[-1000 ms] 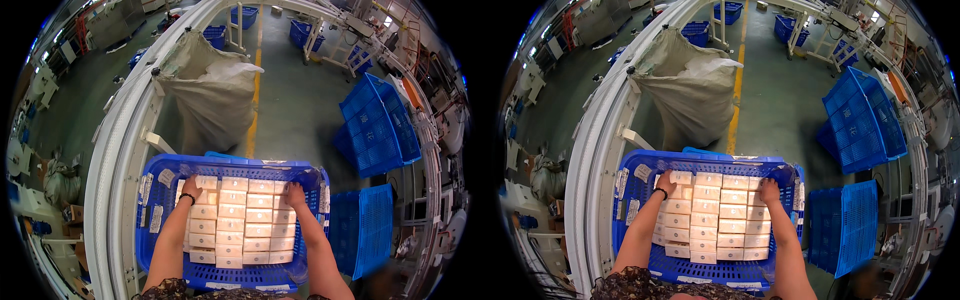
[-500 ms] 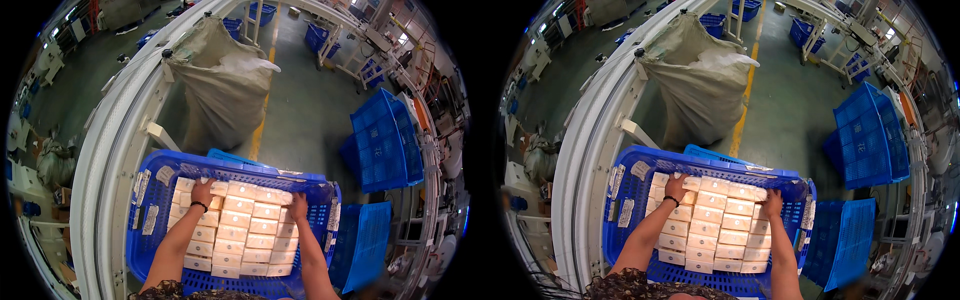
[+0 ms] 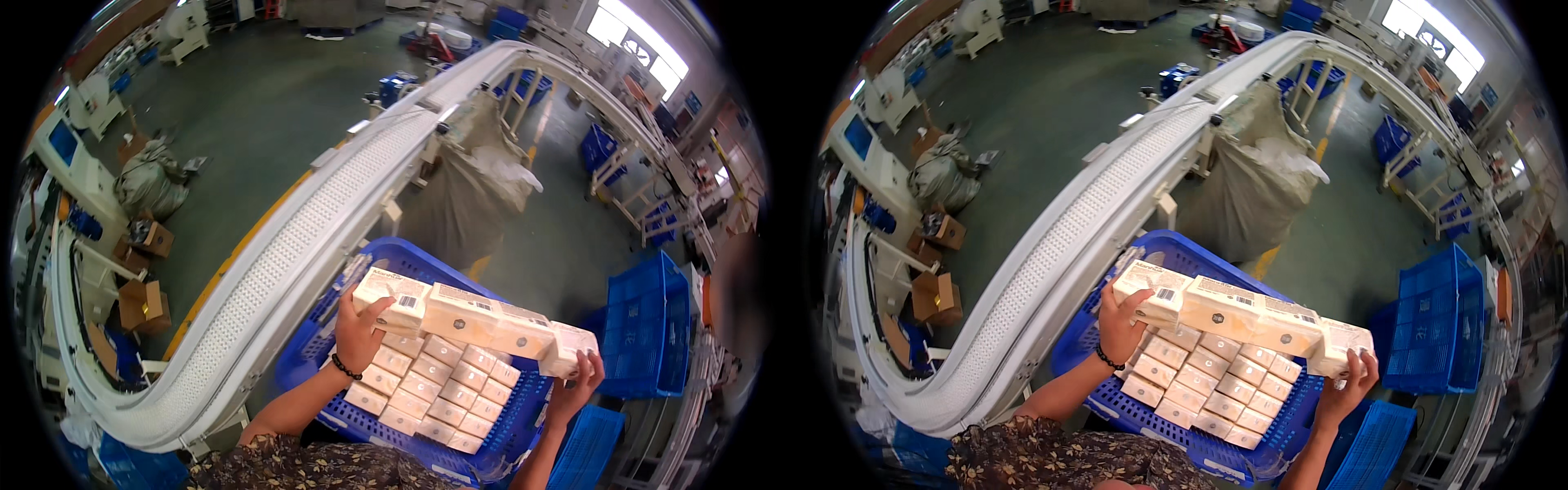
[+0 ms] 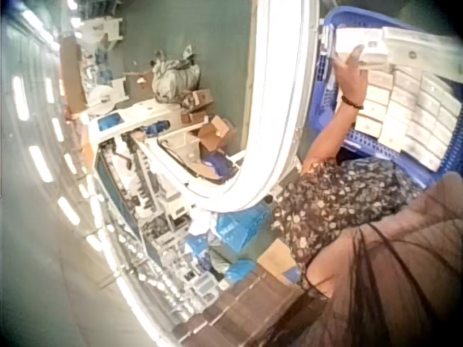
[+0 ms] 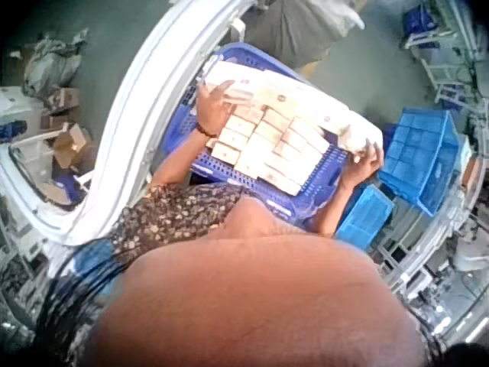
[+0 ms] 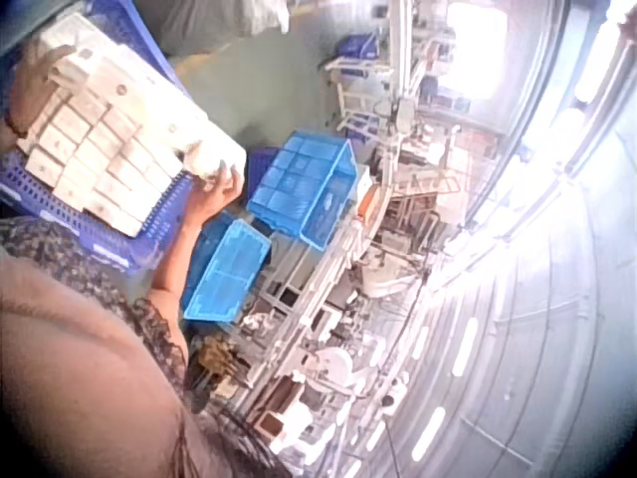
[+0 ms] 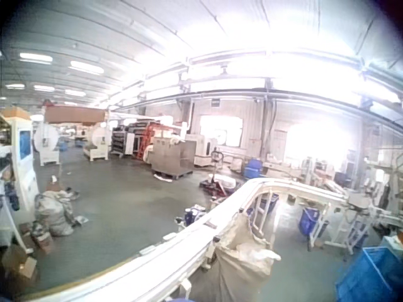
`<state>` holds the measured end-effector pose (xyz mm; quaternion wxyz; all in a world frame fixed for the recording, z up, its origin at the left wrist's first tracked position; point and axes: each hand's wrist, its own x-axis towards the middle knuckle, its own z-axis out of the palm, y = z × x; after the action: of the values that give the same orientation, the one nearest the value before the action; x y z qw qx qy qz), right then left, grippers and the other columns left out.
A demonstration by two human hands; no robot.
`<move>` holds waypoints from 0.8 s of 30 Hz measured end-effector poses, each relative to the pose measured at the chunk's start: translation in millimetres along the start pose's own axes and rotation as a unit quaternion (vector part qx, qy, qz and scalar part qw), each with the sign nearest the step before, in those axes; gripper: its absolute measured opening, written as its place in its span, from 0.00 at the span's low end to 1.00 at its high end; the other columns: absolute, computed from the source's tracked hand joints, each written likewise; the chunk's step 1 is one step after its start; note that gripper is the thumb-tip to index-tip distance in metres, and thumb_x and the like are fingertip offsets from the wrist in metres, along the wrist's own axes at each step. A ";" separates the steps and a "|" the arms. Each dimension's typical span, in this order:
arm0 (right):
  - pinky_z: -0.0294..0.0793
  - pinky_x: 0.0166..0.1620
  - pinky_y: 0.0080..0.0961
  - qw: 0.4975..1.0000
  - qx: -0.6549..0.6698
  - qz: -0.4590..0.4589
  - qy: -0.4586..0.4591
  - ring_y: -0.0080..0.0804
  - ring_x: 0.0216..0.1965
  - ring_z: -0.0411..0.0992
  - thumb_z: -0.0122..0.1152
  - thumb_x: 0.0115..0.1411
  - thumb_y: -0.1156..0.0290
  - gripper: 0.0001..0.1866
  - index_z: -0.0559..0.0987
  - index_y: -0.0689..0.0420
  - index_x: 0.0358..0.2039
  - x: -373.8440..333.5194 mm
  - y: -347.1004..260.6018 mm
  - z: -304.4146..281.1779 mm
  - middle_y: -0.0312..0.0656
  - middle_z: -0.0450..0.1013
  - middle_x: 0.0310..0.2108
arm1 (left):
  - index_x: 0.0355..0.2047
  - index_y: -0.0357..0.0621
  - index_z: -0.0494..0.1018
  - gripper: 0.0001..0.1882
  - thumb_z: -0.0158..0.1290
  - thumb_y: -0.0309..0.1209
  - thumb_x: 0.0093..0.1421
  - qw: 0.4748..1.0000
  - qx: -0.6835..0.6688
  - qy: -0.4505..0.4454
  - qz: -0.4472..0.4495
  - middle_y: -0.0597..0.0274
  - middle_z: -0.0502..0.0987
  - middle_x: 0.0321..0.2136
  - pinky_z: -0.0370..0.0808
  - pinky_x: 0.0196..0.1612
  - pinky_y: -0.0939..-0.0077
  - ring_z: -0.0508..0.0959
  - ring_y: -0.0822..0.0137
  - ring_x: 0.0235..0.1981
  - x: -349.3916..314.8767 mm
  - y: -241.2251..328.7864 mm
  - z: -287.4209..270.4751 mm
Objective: The person sorts packaged items from a conveyor belt into blue plastic bins, then picks up full bins and moves them to another section of the factory floor.
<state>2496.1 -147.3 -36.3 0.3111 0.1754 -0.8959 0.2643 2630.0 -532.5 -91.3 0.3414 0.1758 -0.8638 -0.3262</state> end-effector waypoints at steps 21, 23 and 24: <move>0.75 0.51 0.42 0.688 0.166 -0.503 -0.496 0.52 0.50 0.69 0.77 0.43 0.60 0.36 0.77 0.45 0.56 -9.6 -486.0 206.5 0.44 0.69 0.52 | 0.71 0.53 0.54 0.51 0.69 0.30 0.49 0.867 0.258 -0.010 -0.426 0.31 0.67 0.52 0.70 0.55 0.54 0.72 0.35 0.51 -245.8 -90.1 -424.1; 0.68 0.60 0.52 0.654 0.238 -0.508 -0.508 0.60 0.61 0.64 0.69 0.51 0.43 0.46 0.64 0.41 0.69 -42.2 -468.7 210.9 0.51 0.60 0.66 | 0.73 0.49 0.49 0.54 0.68 0.30 0.50 0.865 0.273 -0.095 -0.410 0.35 0.74 0.48 0.70 0.54 0.54 0.73 0.36 0.51 -273.8 -108.5 -464.6; 0.57 0.66 0.61 0.676 0.206 -0.528 -0.470 0.60 0.67 0.57 0.66 0.52 0.40 0.50 0.56 0.39 0.72 -64.7 -471.9 198.5 0.49 0.52 0.72 | 0.68 0.44 0.60 0.43 0.65 0.27 0.52 0.869 0.231 -0.070 -0.433 0.41 0.78 0.46 0.71 0.53 0.54 0.75 0.39 0.50 -283.5 -97.8 -483.6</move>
<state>2678.0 -630.2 -38.8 -0.1071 0.7803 -0.6051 0.1167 3178.5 -668.6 -24.9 0.0542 0.5825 -0.7735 -0.2436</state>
